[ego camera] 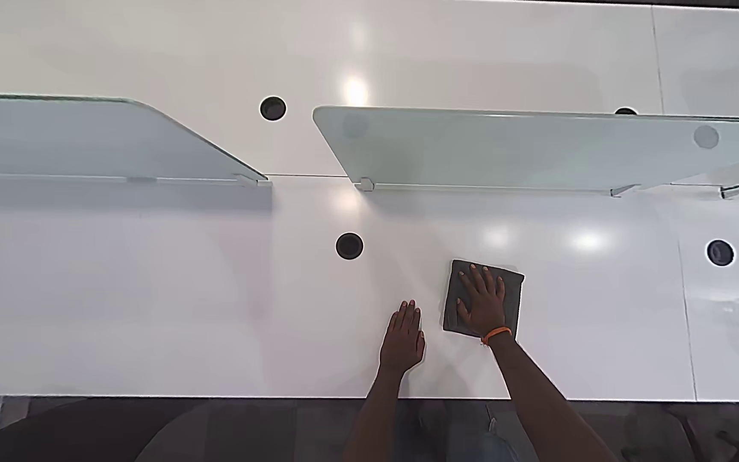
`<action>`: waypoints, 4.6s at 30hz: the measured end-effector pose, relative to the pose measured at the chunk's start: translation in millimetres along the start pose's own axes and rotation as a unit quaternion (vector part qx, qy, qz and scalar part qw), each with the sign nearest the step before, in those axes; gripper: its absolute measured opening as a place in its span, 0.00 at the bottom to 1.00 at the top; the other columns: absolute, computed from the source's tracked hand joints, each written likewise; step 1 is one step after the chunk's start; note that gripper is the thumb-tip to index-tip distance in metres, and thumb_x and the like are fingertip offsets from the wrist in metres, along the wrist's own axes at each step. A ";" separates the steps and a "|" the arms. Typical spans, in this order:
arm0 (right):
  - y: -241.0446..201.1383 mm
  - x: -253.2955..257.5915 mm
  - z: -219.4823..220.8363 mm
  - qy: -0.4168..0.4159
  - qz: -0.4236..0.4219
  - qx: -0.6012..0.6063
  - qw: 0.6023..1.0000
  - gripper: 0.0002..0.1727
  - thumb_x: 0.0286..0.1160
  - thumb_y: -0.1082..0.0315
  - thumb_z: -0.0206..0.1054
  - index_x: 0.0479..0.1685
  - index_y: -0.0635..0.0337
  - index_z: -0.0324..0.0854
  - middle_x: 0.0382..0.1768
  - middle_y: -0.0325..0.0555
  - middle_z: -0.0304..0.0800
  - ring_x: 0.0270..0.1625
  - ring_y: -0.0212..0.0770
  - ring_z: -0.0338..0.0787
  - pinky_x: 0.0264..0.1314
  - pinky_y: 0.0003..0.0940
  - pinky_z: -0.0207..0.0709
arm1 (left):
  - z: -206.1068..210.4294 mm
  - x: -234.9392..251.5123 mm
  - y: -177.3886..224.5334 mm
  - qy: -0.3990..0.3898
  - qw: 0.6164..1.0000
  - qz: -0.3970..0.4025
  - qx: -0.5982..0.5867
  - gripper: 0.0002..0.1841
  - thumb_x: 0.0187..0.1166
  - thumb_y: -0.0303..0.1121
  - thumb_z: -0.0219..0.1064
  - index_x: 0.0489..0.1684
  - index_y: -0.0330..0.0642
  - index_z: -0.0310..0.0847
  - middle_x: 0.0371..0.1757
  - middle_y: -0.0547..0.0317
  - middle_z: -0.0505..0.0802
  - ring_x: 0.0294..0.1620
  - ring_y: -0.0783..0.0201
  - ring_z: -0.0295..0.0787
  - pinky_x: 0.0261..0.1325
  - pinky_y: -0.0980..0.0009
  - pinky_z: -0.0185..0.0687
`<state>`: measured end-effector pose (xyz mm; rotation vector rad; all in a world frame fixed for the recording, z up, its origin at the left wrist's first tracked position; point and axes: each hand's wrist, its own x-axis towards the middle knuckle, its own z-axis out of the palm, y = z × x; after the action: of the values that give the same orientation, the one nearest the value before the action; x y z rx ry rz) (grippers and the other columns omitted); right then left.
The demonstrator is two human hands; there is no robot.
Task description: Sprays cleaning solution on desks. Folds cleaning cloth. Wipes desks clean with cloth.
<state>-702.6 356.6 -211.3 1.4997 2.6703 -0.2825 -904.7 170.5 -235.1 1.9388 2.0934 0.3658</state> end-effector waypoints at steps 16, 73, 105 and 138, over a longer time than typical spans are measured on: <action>26.5 167.1 -29.5 0.039 0.079 0.012 0.996 0.40 0.74 0.34 0.48 0.91 0.28 0.60 0.95 0.34 0.51 0.97 0.51 0.43 0.90 0.72 0.32 | -0.3 -1.7 1.1 -0.016 0.999 -0.015 0.023 0.32 0.82 0.47 0.44 0.85 0.45 0.70 0.90 0.54 0.71 0.92 0.54 0.58 0.89 0.54 0.56; -161.5 205.3 -28.0 0.024 -0.040 0.056 0.997 0.48 0.82 0.37 0.50 0.96 0.56 0.43 0.96 0.60 0.35 0.97 0.66 0.31 0.86 0.83 0.34 | -3.2 0.6 1.9 0.024 0.998 -0.009 -0.063 0.28 0.83 0.42 0.51 0.82 0.44 0.72 0.89 0.54 0.71 0.92 0.54 0.59 0.89 0.56 0.58; -189.1 211.7 -4.6 -0.034 -0.301 0.024 0.953 0.42 0.74 0.35 0.49 0.93 0.33 0.58 0.96 0.35 0.48 0.97 0.49 0.43 0.90 0.72 0.36 | -3.4 2.3 1.1 0.032 0.996 -0.011 -0.080 0.28 0.83 0.41 0.51 0.83 0.45 0.72 0.89 0.56 0.72 0.93 0.55 0.57 0.91 0.57 0.55; -172.2 219.0 -6.2 0.010 -0.168 0.010 0.986 0.41 0.72 0.31 0.51 0.89 0.31 0.65 0.94 0.35 0.54 0.96 0.48 0.48 0.90 0.69 0.38 | -8.6 4.1 0.5 0.027 0.994 -0.010 -0.103 0.26 0.84 0.39 0.51 0.81 0.43 0.73 0.89 0.54 0.72 0.92 0.56 0.60 0.89 0.59 0.59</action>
<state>-963.6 454.2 -215.4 1.0515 2.9365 -0.3130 -907.6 174.5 -227.0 1.8067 2.0169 0.6108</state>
